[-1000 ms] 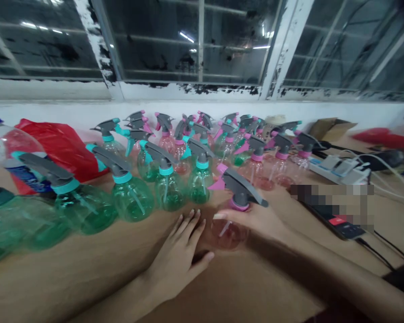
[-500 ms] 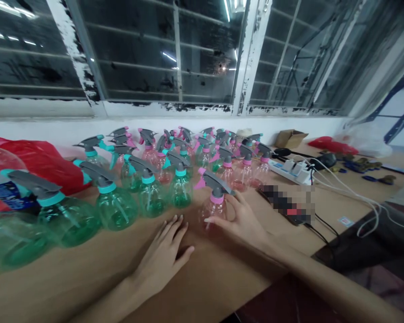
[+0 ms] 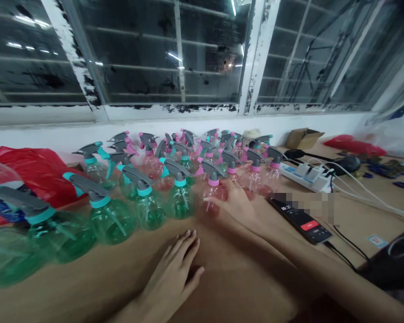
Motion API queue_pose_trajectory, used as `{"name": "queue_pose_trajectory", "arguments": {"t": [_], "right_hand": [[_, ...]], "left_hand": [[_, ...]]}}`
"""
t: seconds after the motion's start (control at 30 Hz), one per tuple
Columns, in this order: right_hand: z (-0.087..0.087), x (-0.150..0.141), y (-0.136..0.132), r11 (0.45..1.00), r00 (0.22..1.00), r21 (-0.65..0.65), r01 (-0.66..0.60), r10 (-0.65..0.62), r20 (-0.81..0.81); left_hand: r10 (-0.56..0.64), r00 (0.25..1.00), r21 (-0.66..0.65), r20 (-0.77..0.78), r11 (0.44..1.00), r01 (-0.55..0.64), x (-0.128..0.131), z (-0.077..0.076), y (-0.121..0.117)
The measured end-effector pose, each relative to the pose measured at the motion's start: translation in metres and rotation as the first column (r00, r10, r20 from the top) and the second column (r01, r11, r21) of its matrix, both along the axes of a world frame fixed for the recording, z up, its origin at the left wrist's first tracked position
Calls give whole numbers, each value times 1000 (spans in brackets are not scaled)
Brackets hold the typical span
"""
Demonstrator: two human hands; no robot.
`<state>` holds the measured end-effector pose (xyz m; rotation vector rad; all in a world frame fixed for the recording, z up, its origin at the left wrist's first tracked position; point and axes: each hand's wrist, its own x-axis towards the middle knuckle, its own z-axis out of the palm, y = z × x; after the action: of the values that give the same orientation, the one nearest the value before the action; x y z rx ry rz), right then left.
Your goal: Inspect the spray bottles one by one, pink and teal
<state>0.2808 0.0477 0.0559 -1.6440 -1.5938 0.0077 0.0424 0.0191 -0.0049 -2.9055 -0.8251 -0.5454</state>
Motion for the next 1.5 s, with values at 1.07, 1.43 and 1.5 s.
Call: {"name": "queue_pose_trajectory", "arguments": {"t": [1.07, 1.43, 1.5], "right_hand": [[9, 50, 28, 948, 943, -107, 300, -277, 183], [14, 49, -18, 951, 927, -131, 281, -233, 295], [13, 49, -40, 963, 932, -122, 242, -196, 304]], "left_hand": [[-62, 993, -131, 99, 989, 75, 42, 16, -10], [123, 961, -468, 249, 884, 7, 71, 36, -14], [169, 942, -482, 291, 876, -8, 76, 31, -13]]}}
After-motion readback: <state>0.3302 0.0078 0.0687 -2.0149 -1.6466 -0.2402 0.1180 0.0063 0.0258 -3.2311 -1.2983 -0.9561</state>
